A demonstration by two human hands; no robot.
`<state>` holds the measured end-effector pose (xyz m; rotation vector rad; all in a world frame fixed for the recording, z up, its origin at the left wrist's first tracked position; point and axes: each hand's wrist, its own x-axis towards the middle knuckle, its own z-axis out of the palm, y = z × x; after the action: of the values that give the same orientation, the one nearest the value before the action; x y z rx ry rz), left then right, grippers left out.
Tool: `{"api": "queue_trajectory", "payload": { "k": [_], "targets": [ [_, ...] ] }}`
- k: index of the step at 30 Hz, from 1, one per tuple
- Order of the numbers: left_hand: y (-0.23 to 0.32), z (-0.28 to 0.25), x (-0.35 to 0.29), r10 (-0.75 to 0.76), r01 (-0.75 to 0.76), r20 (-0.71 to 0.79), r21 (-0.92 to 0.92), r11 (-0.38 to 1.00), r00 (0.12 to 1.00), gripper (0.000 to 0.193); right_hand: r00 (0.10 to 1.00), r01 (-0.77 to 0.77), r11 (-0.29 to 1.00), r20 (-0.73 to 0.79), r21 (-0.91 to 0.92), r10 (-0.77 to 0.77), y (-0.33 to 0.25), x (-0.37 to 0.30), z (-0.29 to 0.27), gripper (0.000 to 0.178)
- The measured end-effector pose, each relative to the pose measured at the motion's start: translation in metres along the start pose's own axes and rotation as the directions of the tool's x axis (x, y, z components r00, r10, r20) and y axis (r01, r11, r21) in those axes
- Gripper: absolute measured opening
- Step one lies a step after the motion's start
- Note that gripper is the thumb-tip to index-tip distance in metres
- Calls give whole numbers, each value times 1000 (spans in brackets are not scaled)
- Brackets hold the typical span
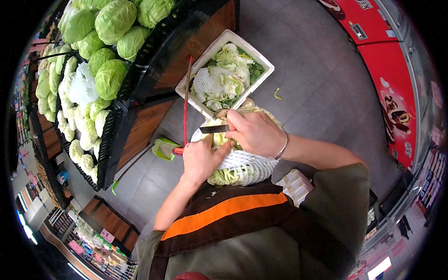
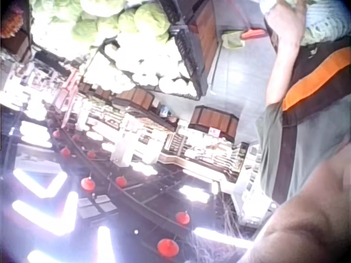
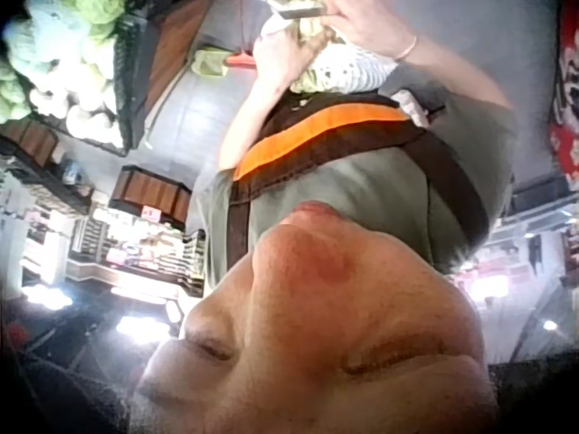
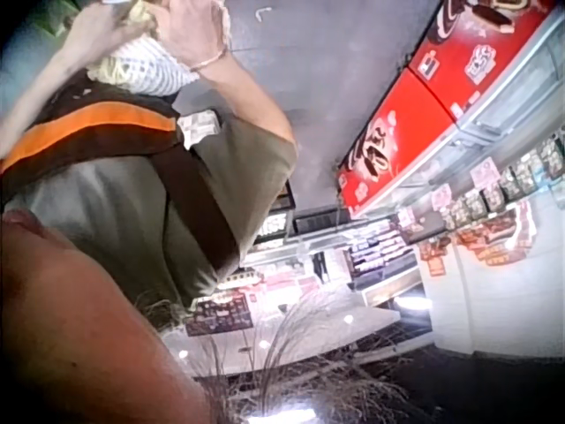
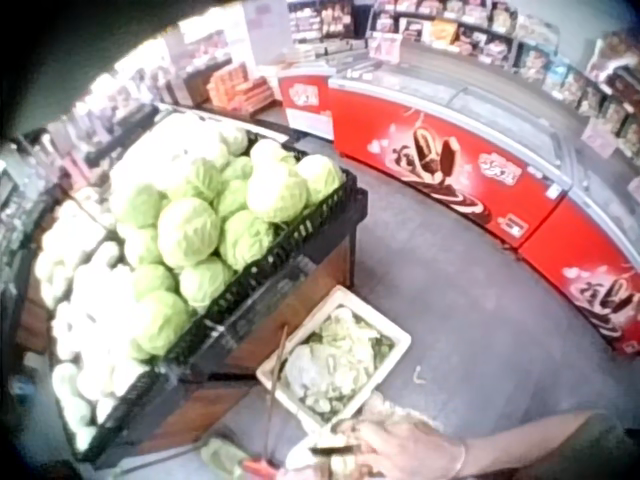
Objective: The person trims cauliflower by cutting off the stalks with a knife and placing the heads into mesh bags.
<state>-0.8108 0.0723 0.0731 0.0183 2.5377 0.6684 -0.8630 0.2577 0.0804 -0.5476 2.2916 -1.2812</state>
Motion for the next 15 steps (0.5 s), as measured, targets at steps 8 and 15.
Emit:
{"api": "queue_trajectory", "payload": {
  "k": [8, 15],
  "targets": [
    [-7, 2, -2, -2, 2, 5, 37, 999, 1000, 51, 998, -39, 999, 57, -9, 39, 0, 18, 3, 23],
    [-6, -1, -2, 3, -4, -52, -19, 1000, 999, 48, 959, -218, 976, 184, -2, 215, -13, 27, -9, 19]
  ]
}}
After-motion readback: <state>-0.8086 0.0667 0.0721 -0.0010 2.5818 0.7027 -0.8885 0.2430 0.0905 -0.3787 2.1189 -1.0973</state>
